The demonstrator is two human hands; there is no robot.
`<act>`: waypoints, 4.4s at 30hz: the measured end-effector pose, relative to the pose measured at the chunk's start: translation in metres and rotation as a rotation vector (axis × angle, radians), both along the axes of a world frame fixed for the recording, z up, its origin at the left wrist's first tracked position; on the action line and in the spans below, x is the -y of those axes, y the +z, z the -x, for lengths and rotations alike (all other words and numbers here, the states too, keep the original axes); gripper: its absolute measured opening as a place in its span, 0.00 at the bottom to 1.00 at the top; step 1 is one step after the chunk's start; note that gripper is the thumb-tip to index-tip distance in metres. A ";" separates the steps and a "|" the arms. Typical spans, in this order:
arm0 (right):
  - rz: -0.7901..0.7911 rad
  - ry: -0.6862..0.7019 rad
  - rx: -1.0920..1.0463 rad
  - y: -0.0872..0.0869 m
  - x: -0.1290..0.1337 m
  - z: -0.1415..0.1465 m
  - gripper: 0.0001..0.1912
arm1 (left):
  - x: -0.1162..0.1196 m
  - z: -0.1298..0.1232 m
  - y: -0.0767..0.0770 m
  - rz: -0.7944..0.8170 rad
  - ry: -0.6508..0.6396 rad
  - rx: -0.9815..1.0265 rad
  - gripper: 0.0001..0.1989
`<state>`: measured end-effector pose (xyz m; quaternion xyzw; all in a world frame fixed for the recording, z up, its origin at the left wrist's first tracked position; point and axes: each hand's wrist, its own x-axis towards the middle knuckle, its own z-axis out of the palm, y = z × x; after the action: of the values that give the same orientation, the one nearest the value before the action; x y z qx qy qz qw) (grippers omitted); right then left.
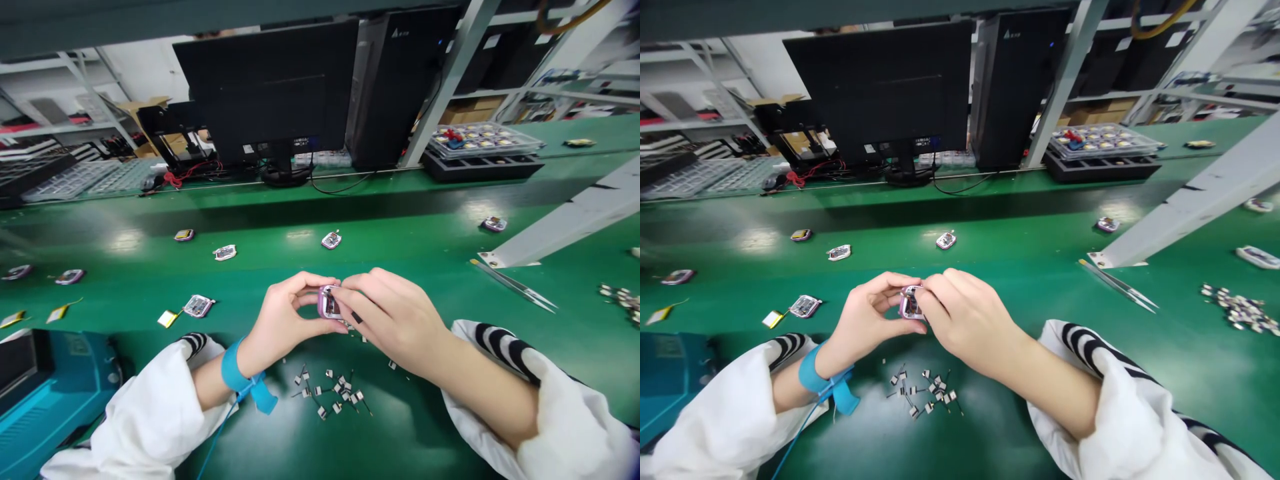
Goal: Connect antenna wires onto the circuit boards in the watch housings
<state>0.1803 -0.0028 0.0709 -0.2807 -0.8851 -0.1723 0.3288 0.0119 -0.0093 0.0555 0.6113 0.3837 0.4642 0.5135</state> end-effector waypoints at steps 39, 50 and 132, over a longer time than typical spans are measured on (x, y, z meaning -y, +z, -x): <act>0.276 0.110 -0.422 -0.013 -0.009 0.010 0.01 | 0.008 -0.005 0.003 0.076 0.095 0.069 0.24; 0.240 0.099 -0.361 -0.007 -0.007 0.008 0.02 | 0.013 -0.006 0.003 0.031 0.135 0.065 0.24; 0.637 -0.223 0.092 -0.060 0.000 -0.032 0.15 | -0.039 0.040 -0.054 -0.365 -0.136 -0.770 0.22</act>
<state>0.2128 -0.0031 0.0112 -0.4563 -0.8722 0.0654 0.1637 -0.0285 0.0297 0.0012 0.8446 0.4176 0.2276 0.2459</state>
